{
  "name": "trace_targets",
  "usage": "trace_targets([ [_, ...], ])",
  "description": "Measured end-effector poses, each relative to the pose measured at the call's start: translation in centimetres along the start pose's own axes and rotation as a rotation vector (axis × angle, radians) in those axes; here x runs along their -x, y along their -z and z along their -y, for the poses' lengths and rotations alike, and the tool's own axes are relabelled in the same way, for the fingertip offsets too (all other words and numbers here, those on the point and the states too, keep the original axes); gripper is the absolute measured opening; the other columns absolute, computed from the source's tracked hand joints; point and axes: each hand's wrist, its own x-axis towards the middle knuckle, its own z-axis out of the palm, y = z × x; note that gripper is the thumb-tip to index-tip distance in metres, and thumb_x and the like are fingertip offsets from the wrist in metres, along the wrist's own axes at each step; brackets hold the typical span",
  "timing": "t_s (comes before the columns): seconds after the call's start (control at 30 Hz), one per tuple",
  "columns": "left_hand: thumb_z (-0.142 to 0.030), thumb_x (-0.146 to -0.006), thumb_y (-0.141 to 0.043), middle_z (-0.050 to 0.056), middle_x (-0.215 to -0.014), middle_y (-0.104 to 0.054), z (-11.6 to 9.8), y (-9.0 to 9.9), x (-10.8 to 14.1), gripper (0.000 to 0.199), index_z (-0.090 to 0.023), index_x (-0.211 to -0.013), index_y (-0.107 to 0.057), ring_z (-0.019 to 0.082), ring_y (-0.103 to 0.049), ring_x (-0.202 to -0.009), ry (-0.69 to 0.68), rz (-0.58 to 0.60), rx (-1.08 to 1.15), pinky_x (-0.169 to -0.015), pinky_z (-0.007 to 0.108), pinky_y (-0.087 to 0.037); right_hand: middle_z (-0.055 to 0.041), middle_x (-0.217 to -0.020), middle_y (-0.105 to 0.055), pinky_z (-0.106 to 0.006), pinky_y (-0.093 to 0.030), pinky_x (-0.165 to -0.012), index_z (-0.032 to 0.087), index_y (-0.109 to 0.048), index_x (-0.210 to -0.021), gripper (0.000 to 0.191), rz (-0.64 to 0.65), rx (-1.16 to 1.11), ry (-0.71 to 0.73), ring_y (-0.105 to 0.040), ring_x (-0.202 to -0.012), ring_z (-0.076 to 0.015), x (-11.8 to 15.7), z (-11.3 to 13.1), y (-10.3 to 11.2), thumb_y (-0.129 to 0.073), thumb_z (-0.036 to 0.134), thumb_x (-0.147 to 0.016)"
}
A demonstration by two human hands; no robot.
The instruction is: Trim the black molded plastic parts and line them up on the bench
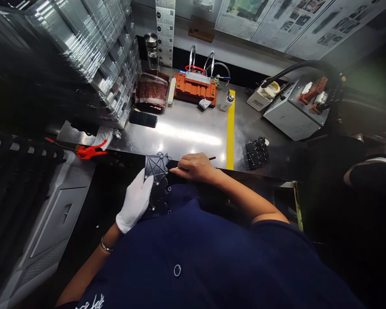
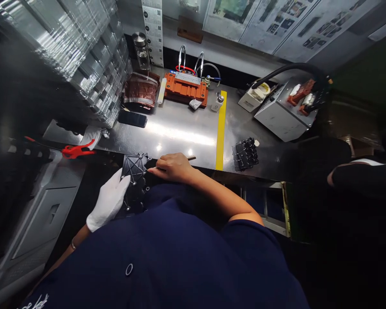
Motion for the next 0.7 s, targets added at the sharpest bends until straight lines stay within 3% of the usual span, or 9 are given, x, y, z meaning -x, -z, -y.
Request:
trace_targets([
  [0.4,-0.04,-0.095,-0.05,0.003,-0.108,-0.073,0.1,0.3,-0.1,0.041,-0.02,-0.127,-0.066,0.02,-0.063,-0.094,0.017,0.041,0.02,-0.08,0.026,-0.048,-0.0021,-0.06,-0.058,-0.029,-0.019,-0.054,0.017,-0.064,-0.065,0.058,0.016,0.006,0.205,-0.05,-0.057,-0.0108,-1.3,-1.6,0.9,-0.042,0.057,-0.101],
  [0.7,-0.044,-0.094,-0.05,0.005,-0.112,-0.073,-0.1,0.4,-0.3,0.044,-0.019,-0.127,-0.065,0.022,-0.064,-0.098,-0.001,0.059,0.036,-0.085,0.028,-0.049,-0.0024,-0.06,-0.059,-0.029,-0.021,-0.055,0.017,-0.062,-0.063,0.061,0.037,-0.027,0.208,-0.051,-0.057,-0.0107,-2.0,-1.7,1.1,-0.039,0.059,-0.101],
])
